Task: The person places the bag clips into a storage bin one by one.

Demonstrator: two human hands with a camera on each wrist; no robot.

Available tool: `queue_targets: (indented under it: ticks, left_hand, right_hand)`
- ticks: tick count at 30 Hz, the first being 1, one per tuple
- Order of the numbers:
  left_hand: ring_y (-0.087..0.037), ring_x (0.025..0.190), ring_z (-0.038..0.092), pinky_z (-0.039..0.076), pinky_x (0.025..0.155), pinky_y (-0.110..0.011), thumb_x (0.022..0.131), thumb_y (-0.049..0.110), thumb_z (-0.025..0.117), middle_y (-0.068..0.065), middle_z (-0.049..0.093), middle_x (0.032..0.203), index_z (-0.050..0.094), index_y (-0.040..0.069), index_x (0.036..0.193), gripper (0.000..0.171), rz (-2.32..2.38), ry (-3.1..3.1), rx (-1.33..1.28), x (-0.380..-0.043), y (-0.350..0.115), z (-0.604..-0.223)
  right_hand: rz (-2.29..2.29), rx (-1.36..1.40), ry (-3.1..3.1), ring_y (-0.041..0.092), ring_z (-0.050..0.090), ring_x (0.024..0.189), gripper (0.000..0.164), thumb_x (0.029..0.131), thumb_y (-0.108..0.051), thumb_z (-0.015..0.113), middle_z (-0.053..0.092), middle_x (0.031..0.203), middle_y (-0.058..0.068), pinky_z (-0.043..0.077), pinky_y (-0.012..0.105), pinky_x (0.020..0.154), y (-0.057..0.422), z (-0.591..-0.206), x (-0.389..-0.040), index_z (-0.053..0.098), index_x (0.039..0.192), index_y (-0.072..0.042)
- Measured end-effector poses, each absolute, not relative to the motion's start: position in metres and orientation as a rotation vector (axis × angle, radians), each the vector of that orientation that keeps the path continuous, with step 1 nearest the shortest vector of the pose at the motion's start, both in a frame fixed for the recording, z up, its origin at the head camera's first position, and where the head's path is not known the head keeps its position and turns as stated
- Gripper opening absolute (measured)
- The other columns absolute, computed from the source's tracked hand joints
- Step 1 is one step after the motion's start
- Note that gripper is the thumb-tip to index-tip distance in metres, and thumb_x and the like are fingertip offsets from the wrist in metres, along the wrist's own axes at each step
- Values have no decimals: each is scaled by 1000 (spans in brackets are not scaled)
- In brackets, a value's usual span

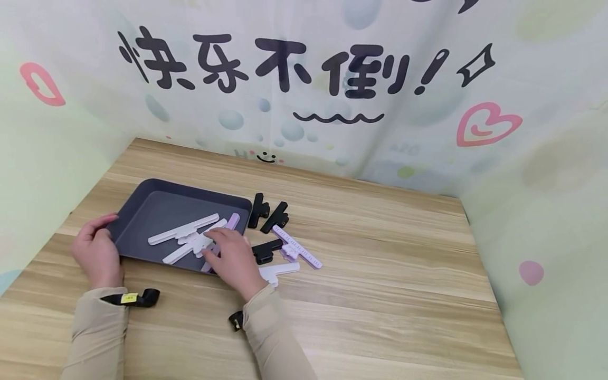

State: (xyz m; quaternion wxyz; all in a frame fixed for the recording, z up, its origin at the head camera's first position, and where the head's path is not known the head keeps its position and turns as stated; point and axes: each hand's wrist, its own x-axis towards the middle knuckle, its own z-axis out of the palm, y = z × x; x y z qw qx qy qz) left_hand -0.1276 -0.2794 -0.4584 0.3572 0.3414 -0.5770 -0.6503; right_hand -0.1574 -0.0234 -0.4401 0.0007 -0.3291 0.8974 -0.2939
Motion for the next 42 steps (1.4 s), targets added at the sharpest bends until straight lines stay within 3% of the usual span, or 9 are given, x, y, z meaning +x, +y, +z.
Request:
queue_targets:
  ticks: [7, 10, 22, 42]
  left_hand:
    - [-12, 103, 49, 33, 84, -19, 81, -10, 34, 0, 64, 100, 69, 4, 95, 41, -1676, -1506, 884, -128, -280, -459]
    - [-12, 104, 48, 32, 85, -19, 82, -10, 34, -1, 64, 101, 69, 5, 96, 41, -1685, -1506, 888, -128, -280, -460]
    - [-13, 104, 48, 32, 84, -19, 81, -11, 34, -1, 64, 100, 69, 2, 96, 40, -1705, -1473, 881, -127, -278, -457]
    - [-12, 105, 48, 31, 87, -19, 81, -9, 33, 0, 63, 101, 69, 5, 96, 41, -1690, -1506, 900, -127, -280, -459]
  right_hand:
    - [-1303, -908, 2666, -1, 54, 88, 28, 88, -29, 54, 59, 104, -9, 43, 20, 76, -7, -436, -166, 59, 114, -21]
    - [-1415, -864, 2639, -1, 54, 85, 27, 87, -26, 55, 60, 98, -10, 44, 19, 74, -1, -435, -169, 60, 112, -19]
    - [-1516, -696, 2603, 5, 56, 85, 30, 88, -29, 54, 61, 94, -7, 46, 24, 74, 29, -432, -185, 61, 112, -14]
    - [-1470, -368, 2644, 10, 57, 93, 33, 87, -36, 54, 61, 102, -5, 43, 36, 79, 81, -444, -203, 58, 116, -21]
